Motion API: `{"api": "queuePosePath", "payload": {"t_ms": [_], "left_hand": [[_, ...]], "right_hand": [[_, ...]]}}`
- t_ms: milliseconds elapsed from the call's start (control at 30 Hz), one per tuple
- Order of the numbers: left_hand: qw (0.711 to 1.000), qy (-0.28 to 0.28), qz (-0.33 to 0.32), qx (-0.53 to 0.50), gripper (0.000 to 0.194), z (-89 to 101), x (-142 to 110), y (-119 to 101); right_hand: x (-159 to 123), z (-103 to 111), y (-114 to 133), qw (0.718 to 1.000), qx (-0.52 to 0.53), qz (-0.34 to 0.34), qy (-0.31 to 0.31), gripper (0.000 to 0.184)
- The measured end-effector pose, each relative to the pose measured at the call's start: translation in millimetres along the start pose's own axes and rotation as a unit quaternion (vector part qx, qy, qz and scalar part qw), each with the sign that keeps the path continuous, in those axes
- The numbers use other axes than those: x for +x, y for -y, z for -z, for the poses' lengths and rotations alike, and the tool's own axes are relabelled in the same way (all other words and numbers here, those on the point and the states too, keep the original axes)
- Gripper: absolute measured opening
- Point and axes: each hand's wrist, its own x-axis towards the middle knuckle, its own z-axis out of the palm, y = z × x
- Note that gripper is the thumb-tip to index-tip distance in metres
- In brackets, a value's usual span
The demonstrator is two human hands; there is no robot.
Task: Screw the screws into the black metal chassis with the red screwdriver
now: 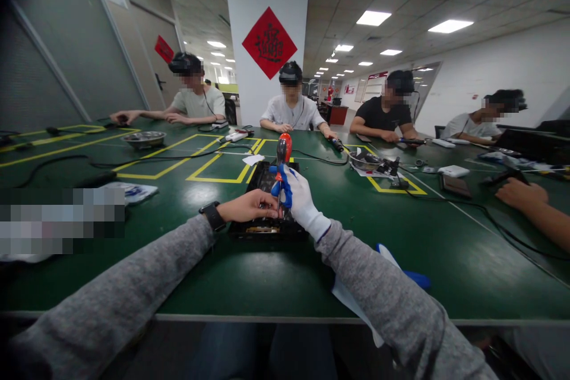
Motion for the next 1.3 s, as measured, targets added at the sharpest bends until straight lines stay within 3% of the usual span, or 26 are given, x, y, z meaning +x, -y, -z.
{"api": "queuePosePath", "payload": {"t_ms": [267,633,800,1033,1167,1300], "left_hand": [[0.999,-0.03,0.036,0.002,0.031,-1.9,1.2,0.5],[1.0,0.002,-0.008,0.004,0.031,0.7,-0.5,-2.2],[0.999,-0.024,0.025,0.011,0.032,-0.4,0.1,0.0],[0.999,-0.034,-0.005,-0.007,0.031,-0.6,0.7,4.8],[1.0,-0.011,0.012,-0.025,0.032,-0.7,1.1,1.9],[0.999,-0.023,0.032,-0.02,0.031,-1.2,0.8,0.3]], "right_hand": [[-2.4,-1.7,0.6,1.0,0.003,0.025,-0.002,0.041],[0.7,1.4,-2.4,1.0,-0.003,0.012,0.006,0.043],[-3.6,-0.9,1.1,0.999,-0.01,0.033,0.0,0.04],[-3.5,0.6,2.0,1.0,-0.009,0.025,0.005,0.041],[-5.0,0.1,3.2,1.0,-0.016,0.015,0.002,0.038],[-6.6,-1.7,4.0,1.0,-0.009,0.016,0.01,0.036]]}}
